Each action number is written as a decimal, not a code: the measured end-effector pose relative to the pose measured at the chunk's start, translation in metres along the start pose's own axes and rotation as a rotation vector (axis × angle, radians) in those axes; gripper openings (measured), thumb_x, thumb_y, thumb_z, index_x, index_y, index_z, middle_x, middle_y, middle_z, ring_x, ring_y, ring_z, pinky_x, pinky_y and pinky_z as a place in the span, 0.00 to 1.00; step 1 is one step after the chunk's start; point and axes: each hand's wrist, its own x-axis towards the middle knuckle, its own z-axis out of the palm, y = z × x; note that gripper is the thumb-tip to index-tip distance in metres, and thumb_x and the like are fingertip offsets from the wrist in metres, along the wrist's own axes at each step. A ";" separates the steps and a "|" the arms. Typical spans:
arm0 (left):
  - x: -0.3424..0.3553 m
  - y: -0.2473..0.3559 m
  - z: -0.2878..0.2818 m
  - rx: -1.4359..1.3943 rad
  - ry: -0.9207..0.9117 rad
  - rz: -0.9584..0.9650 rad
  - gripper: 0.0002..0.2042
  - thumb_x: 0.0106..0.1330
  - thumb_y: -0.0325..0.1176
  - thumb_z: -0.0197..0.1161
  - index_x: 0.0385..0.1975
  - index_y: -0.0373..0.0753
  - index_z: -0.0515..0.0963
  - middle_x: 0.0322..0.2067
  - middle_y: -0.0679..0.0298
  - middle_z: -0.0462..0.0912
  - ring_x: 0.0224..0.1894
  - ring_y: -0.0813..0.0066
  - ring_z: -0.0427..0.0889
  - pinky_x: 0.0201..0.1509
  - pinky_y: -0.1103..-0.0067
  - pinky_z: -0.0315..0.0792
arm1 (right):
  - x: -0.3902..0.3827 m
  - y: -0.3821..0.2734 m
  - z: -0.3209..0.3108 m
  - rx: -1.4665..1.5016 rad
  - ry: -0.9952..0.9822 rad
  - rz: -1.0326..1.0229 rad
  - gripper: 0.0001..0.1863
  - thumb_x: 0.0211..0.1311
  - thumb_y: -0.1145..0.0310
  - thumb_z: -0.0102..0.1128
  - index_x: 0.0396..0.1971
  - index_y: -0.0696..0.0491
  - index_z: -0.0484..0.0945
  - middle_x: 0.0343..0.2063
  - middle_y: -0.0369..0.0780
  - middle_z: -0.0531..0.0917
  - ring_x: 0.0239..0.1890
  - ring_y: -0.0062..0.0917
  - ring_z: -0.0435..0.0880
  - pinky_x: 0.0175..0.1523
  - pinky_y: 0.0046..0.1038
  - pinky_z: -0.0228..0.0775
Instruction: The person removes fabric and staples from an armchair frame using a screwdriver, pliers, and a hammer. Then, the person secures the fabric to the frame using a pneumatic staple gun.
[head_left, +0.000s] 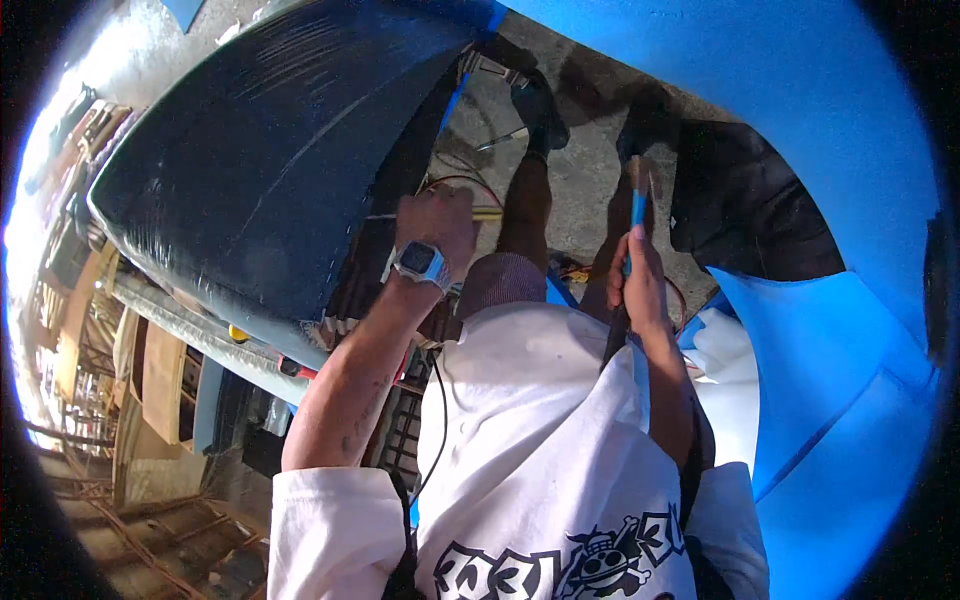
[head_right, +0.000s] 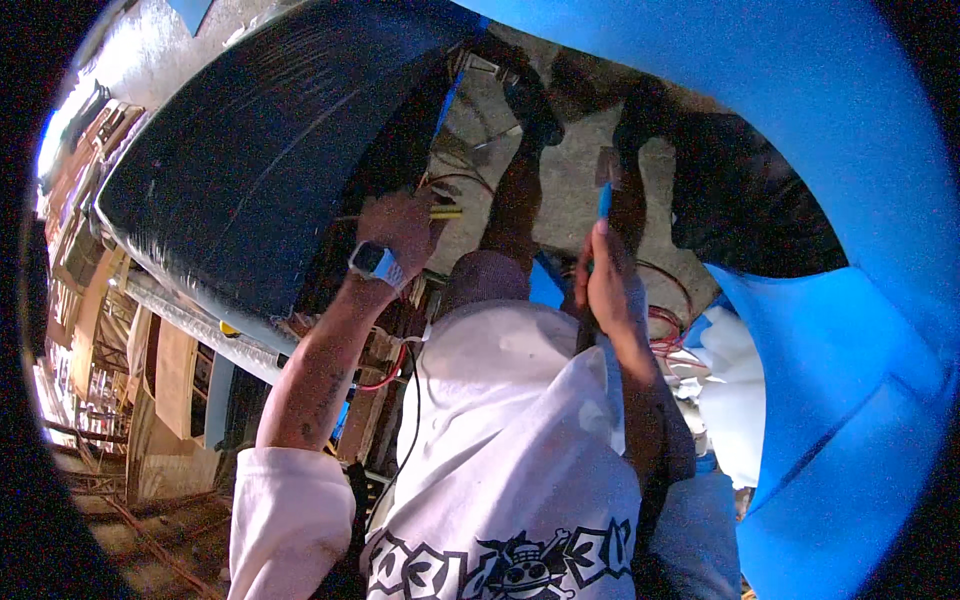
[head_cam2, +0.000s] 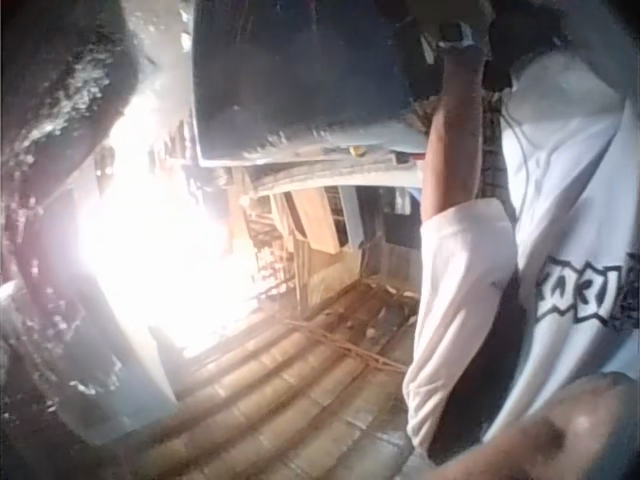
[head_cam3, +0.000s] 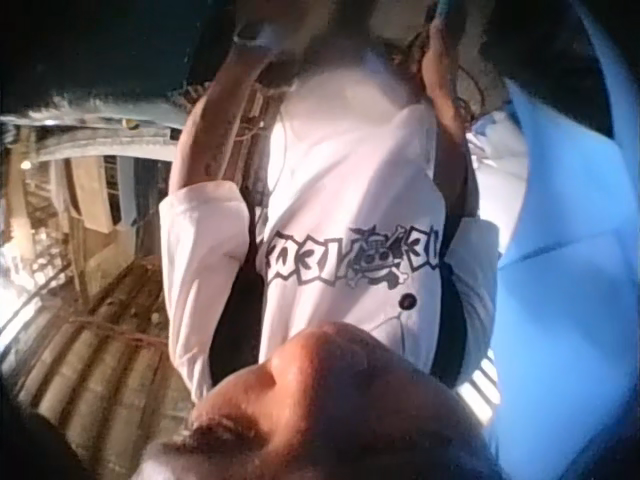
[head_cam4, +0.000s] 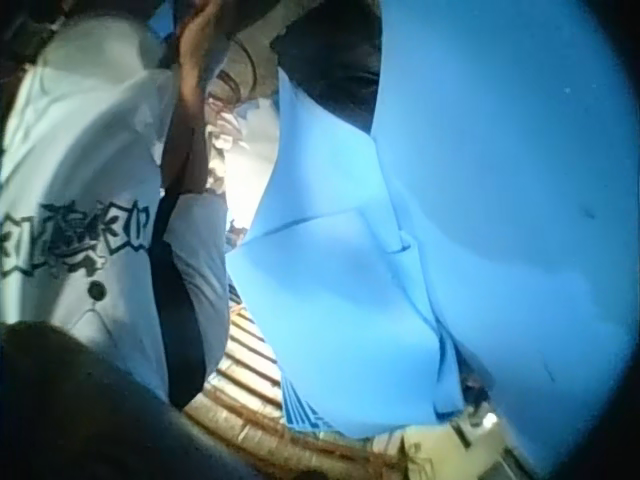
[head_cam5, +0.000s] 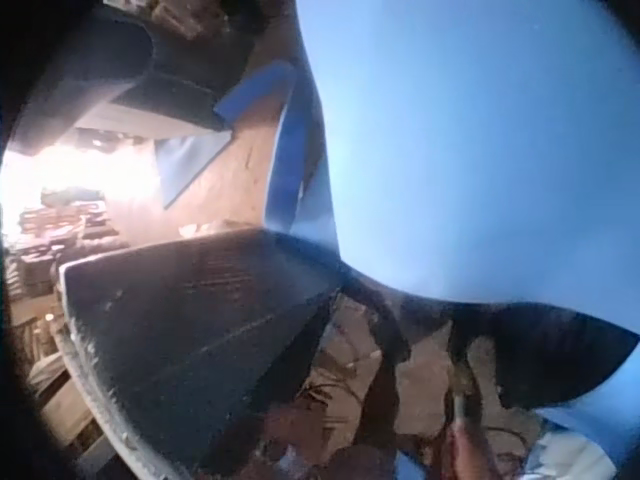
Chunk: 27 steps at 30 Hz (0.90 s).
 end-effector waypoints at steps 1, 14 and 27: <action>-0.002 -0.001 -0.012 -0.128 0.112 0.021 0.10 0.53 0.39 0.60 0.32 0.43 0.76 0.32 0.58 0.79 0.37 0.64 0.78 0.41 0.66 0.68 | 0.001 -0.001 0.000 -0.009 0.039 0.046 0.24 0.63 0.43 0.35 0.21 0.49 0.62 0.07 0.32 0.61 0.07 0.17 0.61 0.11 0.20 0.52; -0.004 -0.032 -0.018 -0.588 0.357 -0.055 0.11 0.49 0.35 0.62 0.33 0.40 0.76 0.30 0.55 0.79 0.31 0.56 0.79 0.33 0.68 0.74 | 0.007 -0.006 0.036 -0.130 0.067 0.046 0.24 0.63 0.44 0.37 0.21 0.51 0.64 0.07 0.33 0.62 0.07 0.17 0.61 0.12 0.20 0.53; -0.006 -0.057 -0.019 -0.839 0.536 0.020 0.09 0.50 0.32 0.61 0.30 0.36 0.74 0.25 0.52 0.77 0.30 0.52 0.77 0.32 0.68 0.71 | -0.017 -0.042 0.064 -0.101 0.021 -0.238 0.23 0.64 0.45 0.33 0.24 0.50 0.63 0.08 0.33 0.61 0.06 0.17 0.60 0.12 0.19 0.52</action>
